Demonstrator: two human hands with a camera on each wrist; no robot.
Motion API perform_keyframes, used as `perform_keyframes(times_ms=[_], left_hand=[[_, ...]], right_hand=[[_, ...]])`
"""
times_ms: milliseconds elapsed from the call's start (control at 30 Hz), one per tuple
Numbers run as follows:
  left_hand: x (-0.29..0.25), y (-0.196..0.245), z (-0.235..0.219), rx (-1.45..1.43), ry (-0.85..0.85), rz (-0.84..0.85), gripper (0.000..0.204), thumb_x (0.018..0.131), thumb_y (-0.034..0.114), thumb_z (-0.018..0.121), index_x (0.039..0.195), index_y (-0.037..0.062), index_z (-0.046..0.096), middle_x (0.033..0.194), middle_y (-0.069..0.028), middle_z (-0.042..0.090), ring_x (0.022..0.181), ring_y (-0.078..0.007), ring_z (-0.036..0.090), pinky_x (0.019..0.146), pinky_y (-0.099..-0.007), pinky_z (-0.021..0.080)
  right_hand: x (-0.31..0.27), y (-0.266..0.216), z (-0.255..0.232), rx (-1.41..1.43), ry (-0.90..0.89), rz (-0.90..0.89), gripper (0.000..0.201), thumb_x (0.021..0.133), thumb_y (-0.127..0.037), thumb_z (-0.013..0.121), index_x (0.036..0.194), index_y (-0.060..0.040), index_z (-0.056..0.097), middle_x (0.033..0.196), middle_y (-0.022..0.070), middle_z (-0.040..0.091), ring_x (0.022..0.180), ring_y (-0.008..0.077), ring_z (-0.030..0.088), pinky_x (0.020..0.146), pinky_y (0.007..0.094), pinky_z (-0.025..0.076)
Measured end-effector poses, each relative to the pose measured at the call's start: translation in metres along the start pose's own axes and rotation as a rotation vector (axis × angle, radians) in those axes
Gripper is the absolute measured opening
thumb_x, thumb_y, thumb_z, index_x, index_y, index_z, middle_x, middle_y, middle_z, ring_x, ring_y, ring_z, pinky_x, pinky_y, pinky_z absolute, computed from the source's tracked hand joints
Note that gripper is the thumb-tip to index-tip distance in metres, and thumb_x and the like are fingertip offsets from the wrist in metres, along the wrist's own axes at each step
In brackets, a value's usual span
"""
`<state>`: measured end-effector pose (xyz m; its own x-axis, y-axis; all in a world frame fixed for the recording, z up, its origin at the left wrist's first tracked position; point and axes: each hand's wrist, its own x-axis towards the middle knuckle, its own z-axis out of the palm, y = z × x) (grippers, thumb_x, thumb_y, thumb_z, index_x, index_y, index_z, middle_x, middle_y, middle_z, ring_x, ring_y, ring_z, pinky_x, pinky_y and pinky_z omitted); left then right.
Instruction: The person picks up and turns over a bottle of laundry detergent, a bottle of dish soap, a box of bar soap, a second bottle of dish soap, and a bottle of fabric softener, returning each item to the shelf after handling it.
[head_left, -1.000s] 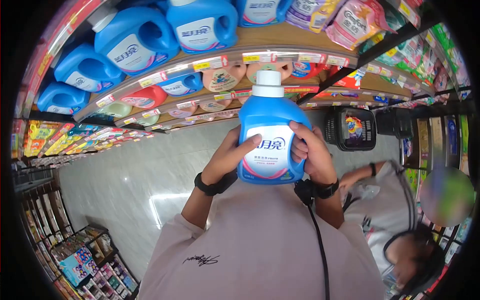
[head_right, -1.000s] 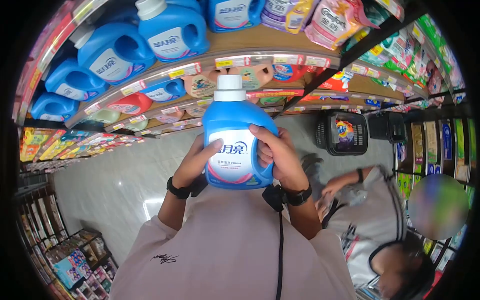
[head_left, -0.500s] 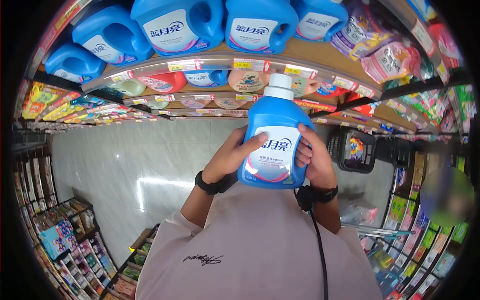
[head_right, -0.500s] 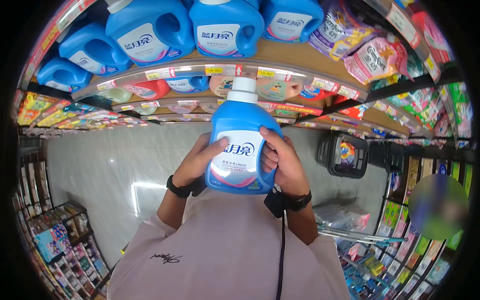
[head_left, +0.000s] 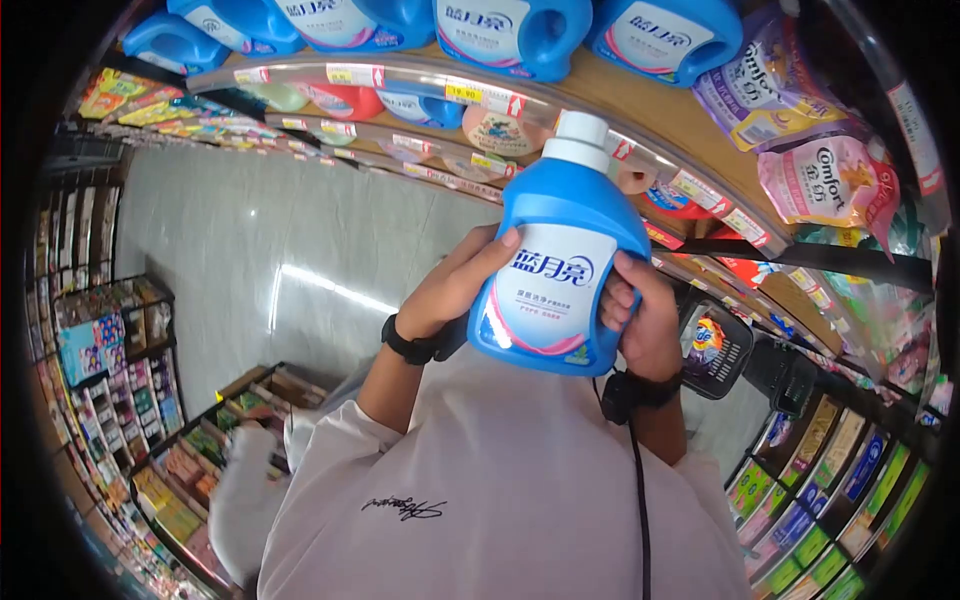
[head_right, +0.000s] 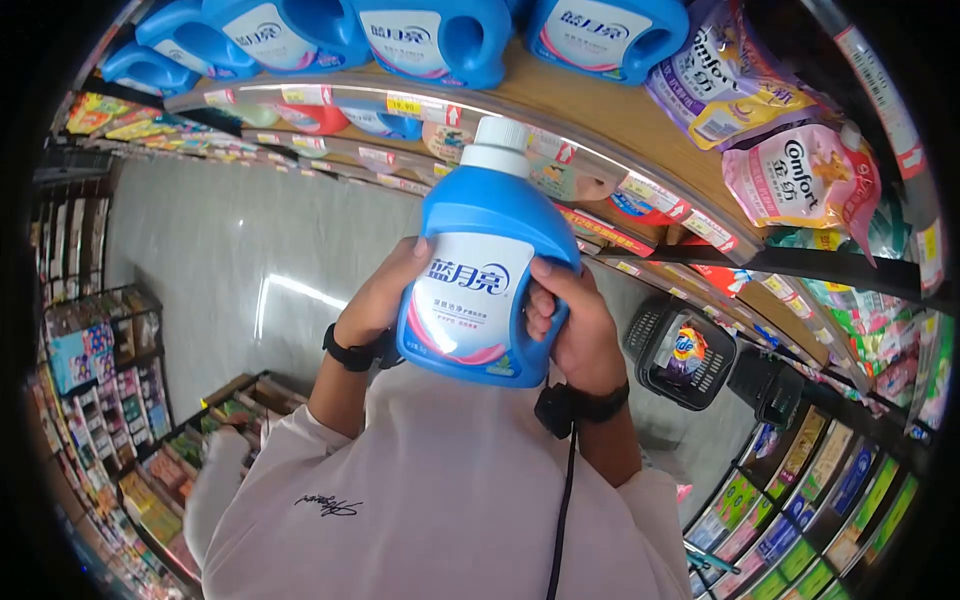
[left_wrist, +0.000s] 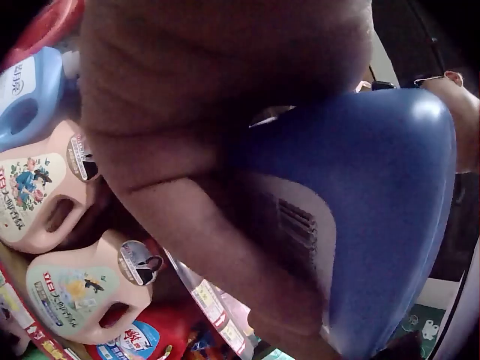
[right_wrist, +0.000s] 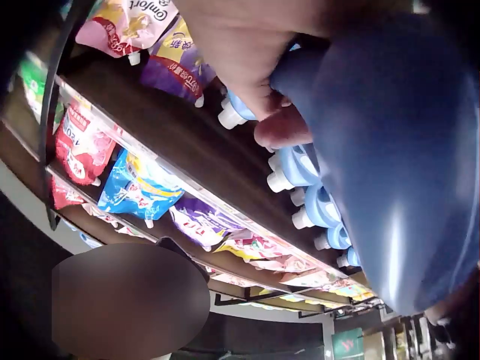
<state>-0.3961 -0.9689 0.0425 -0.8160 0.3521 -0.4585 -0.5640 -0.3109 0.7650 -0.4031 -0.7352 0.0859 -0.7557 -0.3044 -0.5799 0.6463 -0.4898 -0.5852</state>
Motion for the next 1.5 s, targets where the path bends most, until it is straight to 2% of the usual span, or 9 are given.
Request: perform_keyframes(times_ms=[233, 633, 833, 933, 1200, 1300, 1400, 1467, 1500], left_hand=[[-0.001, -0.026, 0.027, -0.004, 0.09, 0.043, 0.064, 0.102, 0.048, 0.056, 0.128, -0.0105, 0.051, 0.115, -0.0154, 0.064, 0.107, -0.0156, 0.061, 0.09, -0.0281, 0.049], [-0.027, -0.017, 0.049, -0.05, 0.173, 0.166, 0.054, 0.101, 0.045, 0.057, 0.115, -0.0073, 0.064, 0.102, -0.0126, 0.072, 0.09, -0.0149, 0.068, 0.079, -0.0264, 0.054], [-0.038, -0.014, 0.045, -0.044, 0.168, 0.215, 0.056, 0.102, 0.046, 0.054, 0.114, -0.0078, 0.065, 0.101, -0.0132, 0.073, 0.089, -0.0157, 0.069, 0.078, -0.0264, 0.054], [-0.038, -0.013, 0.042, -0.009, 0.153, 0.222, 0.057, 0.102, 0.047, 0.053, 0.114, -0.0081, 0.065, 0.1, -0.0134, 0.073, 0.088, -0.0158, 0.069, 0.078, -0.0264, 0.053], [-0.037, -0.003, 0.041, 0.064, 0.093, 0.166, 0.058, 0.103, 0.046, 0.052, 0.119, -0.0086, 0.063, 0.103, -0.0138, 0.072, 0.092, -0.0158, 0.068, 0.08, -0.0273, 0.053], [-0.031, -0.009, 0.048, 0.08, 0.131, 0.229, 0.059, 0.101, 0.046, 0.054, 0.119, -0.0104, 0.061, 0.103, -0.0145, 0.071, 0.091, -0.0174, 0.068, 0.079, -0.0281, 0.053], [-0.035, 0.0, 0.056, 0.14, 0.13, 0.172, 0.055, 0.099, 0.035, 0.062, 0.13, -0.0093, 0.053, 0.116, -0.0155, 0.067, 0.103, -0.0193, 0.065, 0.087, -0.0303, 0.052], [-0.023, -0.006, 0.049, 0.179, 0.042, 0.26, 0.055, 0.09, 0.028, 0.076, 0.13, -0.0052, 0.057, 0.117, -0.0128, 0.069, 0.105, -0.0189, 0.065, 0.091, -0.0322, 0.052], [-0.019, -0.004, 0.05, 0.237, 0.012, 0.32, 0.059, 0.087, 0.027, 0.079, 0.131, -0.0045, 0.057, 0.117, -0.0127, 0.069, 0.106, -0.0193, 0.065, 0.092, -0.0331, 0.052]], right_hand=[[0.008, -0.018, -0.037, 0.049, -0.084, 0.168, 0.034, 0.097, -0.023, 0.064, 0.068, -0.0186, 0.048, 0.049, -0.0101, 0.038, 0.039, 0.0037, 0.036, 0.04, 0.023, 0.03], [0.026, -0.017, -0.034, -0.015, -0.225, 0.253, 0.034, 0.097, -0.024, 0.066, 0.068, -0.0211, 0.047, 0.048, -0.0123, 0.037, 0.039, 0.0025, 0.034, 0.039, 0.0218, 0.028], [0.026, -0.011, -0.025, -0.033, -0.188, 0.242, 0.022, 0.099, -0.023, 0.061, 0.08, -0.0164, 0.053, 0.049, -0.0125, 0.037, 0.038, 0.0013, 0.034, 0.037, 0.0189, 0.028], [0.025, -0.014, -0.021, -0.047, -0.223, 0.264, 0.032, 0.096, -0.022, 0.067, 0.07, -0.0202, 0.048, 0.049, -0.0121, 0.037, 0.039, 0.0022, 0.034, 0.04, 0.0213, 0.028], [0.02, -0.01, -0.026, 0.011, -0.222, 0.238, 0.028, 0.095, -0.02, 0.067, 0.073, -0.018, 0.05, 0.049, -0.0116, 0.037, 0.04, 0.0029, 0.035, 0.04, 0.0222, 0.03], [0.013, -0.012, -0.026, 0.013, -0.219, 0.2, 0.027, 0.095, -0.018, 0.067, 0.073, -0.0173, 0.05, 0.05, -0.0109, 0.037, 0.04, 0.0036, 0.036, 0.04, 0.023, 0.03], [0.006, -0.015, -0.027, -0.089, -0.192, 0.093, 0.025, 0.093, -0.017, 0.069, 0.075, -0.0137, 0.053, 0.05, -0.0078, 0.039, 0.04, 0.006, 0.038, 0.041, 0.0248, 0.032], [-0.003, -0.019, -0.022, -0.224, -0.191, -0.031, 0.022, 0.091, -0.017, 0.071, 0.077, -0.0118, 0.055, 0.05, -0.0062, 0.041, 0.04, 0.0072, 0.039, 0.041, 0.0256, 0.032], [-0.005, -0.024, -0.029, -0.251, -0.264, -0.08, 0.022, 0.084, -0.019, 0.08, 0.087, -0.006, 0.063, 0.062, -0.0009, 0.056, 0.053, 0.008, 0.054, 0.05, 0.0257, 0.043]])
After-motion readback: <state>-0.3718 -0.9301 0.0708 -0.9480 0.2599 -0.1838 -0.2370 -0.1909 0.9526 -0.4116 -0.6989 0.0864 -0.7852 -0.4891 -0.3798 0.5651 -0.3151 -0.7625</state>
